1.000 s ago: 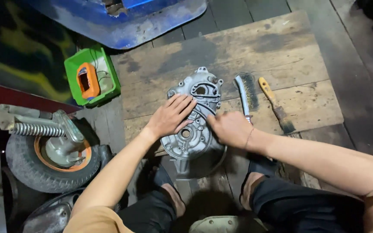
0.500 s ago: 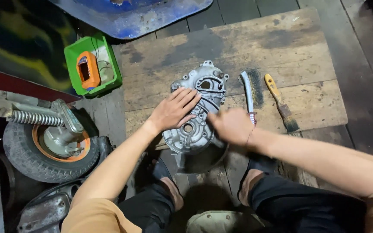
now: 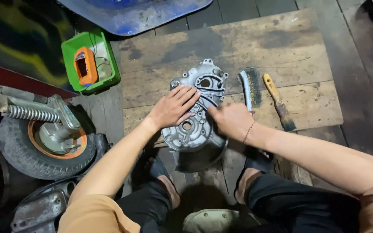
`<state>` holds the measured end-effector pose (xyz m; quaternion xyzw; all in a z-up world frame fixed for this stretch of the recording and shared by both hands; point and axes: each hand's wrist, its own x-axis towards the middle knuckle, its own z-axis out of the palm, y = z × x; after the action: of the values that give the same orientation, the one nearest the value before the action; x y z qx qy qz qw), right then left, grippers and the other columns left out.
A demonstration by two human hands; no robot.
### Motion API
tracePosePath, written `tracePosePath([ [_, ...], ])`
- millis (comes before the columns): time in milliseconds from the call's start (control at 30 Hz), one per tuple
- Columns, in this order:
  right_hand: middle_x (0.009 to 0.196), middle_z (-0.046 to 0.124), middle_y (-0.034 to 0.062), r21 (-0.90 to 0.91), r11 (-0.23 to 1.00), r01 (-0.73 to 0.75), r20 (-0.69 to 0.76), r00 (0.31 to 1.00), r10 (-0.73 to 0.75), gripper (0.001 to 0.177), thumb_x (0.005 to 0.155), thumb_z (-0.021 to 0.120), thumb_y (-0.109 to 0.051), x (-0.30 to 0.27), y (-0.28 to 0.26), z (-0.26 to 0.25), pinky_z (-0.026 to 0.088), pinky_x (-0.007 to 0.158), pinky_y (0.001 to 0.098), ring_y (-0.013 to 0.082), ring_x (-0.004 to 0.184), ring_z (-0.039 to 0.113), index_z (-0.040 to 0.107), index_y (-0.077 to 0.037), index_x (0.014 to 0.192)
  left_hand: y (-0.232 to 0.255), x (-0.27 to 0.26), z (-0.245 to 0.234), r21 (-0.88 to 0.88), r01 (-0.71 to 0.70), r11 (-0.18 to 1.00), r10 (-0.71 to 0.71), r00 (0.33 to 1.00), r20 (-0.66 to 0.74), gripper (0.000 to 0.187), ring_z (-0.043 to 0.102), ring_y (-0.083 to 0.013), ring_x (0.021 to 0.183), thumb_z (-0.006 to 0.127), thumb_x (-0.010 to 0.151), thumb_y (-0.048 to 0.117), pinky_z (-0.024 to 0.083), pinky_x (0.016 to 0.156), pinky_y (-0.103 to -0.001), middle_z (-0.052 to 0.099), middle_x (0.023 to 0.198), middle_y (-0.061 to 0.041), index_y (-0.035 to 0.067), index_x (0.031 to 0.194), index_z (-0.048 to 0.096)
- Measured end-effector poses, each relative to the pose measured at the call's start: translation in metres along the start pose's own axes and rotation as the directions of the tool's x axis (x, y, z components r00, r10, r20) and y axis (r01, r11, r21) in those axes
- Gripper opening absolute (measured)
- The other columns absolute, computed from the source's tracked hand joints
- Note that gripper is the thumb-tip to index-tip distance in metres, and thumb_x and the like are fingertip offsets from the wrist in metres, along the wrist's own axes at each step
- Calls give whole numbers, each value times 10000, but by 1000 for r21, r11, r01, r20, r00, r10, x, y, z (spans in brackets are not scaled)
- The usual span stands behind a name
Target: The person sits on the floor and cleans a metallic engine casing using a wire brush and a metal rod. They scrub the surface and crevices of the part, occasionally rotating it to access different areas.
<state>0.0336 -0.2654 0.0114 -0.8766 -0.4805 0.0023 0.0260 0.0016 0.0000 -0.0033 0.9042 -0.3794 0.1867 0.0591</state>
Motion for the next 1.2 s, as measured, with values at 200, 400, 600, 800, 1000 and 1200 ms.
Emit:
tracePosePath([
  [200, 729, 724, 165, 50, 998, 28, 61, 998, -31, 297, 899, 506, -204, -5, -20, 3, 572, 496, 498, 374, 634, 751, 707, -134, 1108, 0, -2, 3, 0, 5, 1000, -5, 1000, 8, 628, 523, -344, 1355, 472, 1053, 476, 319, 1223, -474, 553, 1425, -211, 28, 1493, 485],
  [400, 758, 718, 138, 29, 998, 58, 118, 991, -62, 304, 878, 525, -183, -18, -31, -4, 574, 514, 492, 361, 649, 753, 717, -146, 1111, 1, -1, 2, 14, 2, 1000, -2, 1000, 9, 626, 525, -332, 1358, 478, 1049, 477, 314, 1226, -467, 559, 1421, -206, 34, 1492, 486],
  [600, 714, 676, 102, -111, 988, 111, 73, 992, -103, 246, 867, 530, -182, -26, -36, -10, 548, 464, 466, 317, 592, 731, 703, -200, 1041, 1, -3, 3, 14, 7, 1000, -7, 1000, 11, 621, 531, -330, 1349, 465, 1053, 475, 313, 1229, -466, 563, 1416, -204, 37, 1492, 488],
  [800, 713, 640, 197, -219, 972, 83, -91, 990, -105, 164, 864, 592, -144, -7, -14, 15, 489, 431, 510, 371, 574, 687, 704, -110, 979, 0, -3, 5, 2, 9, 1000, -9, 1000, 5, 627, 529, -338, 1356, 449, 1058, 483, 314, 1226, -467, 559, 1429, -212, 32, 1492, 490],
  [1000, 704, 685, 107, -119, 991, 64, -38, 997, -69, 177, 831, 595, -184, 2, -1, 10, 557, 483, 446, 309, 614, 732, 697, -152, 972, 0, -1, 1, 20, 1, 1000, -1, 1000, 3, 617, 536, -336, 1345, 467, 1056, 469, 315, 1226, -461, 566, 1417, -209, 29, 1488, 494],
  [1200, 706, 690, 96, -56, 998, -12, 12, 1000, 13, 296, 753, 651, -226, 5, 9, 9, 569, 505, 470, 327, 617, 733, 661, -122, 1030, 0, 0, 0, 27, -1, 1000, 1, 1000, -7, 627, 537, -332, 1343, 481, 1049, 473, 324, 1222, -464, 562, 1426, -202, 34, 1497, 488],
])
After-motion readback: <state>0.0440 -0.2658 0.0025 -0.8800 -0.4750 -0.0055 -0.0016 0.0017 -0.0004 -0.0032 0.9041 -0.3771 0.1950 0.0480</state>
